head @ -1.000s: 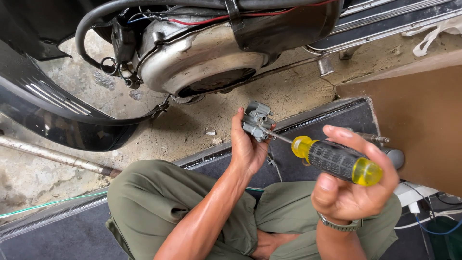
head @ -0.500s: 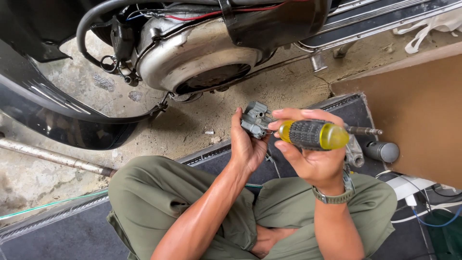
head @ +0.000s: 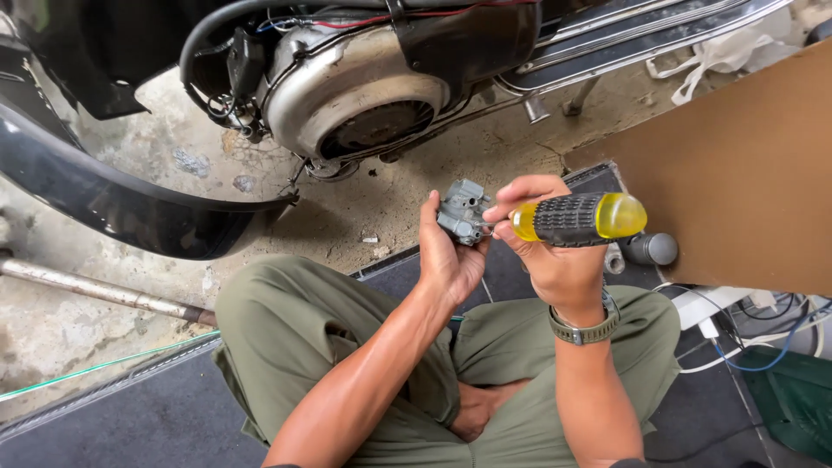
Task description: Disassembling a motorcycle carburetor using a screwdriver to remove screws and internal components.
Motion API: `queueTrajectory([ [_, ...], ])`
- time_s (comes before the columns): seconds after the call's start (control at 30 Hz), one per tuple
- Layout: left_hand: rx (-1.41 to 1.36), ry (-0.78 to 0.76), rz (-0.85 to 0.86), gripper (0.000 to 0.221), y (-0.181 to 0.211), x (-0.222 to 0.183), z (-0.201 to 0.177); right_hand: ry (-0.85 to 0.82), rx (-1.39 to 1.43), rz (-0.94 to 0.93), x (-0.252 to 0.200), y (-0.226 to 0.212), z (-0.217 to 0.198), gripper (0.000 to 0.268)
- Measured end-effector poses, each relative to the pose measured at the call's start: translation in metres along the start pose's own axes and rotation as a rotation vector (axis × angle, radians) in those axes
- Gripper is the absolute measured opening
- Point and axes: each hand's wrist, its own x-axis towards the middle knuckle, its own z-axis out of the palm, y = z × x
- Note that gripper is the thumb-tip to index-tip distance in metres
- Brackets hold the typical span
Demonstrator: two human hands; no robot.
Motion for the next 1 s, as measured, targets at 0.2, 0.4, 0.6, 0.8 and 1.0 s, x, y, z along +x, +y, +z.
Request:
queueTrajectory([
  [0.2,0.028,-0.046,-0.019,0.063,-0.012,-0.032,0.007,0.076,-0.088,-0.121,-0.023,-0.031,0.0,0.008],
  [0.4,0.071,-0.069,0.006,0.064,-0.023,-0.059,0.008,0.108,-0.04,-0.17,-0.049,-0.06,0.003,0.012],
  [0.6,0.131,-0.117,-0.033,0.065,-0.033,-0.083,-0.004,0.132,-0.025,-0.232,-0.067,-0.073,-0.003,0.016],
  [0.8,0.132,-0.096,0.0,0.062,-0.033,-0.08,-0.016,0.169,0.08,-0.159,-0.084,-0.075,0.006,0.02],
  [1.0,0.083,-0.092,0.026,0.057,-0.041,-0.092,-0.011,0.253,0.021,-0.191,-0.091,-0.087,0.019,0.018],
])
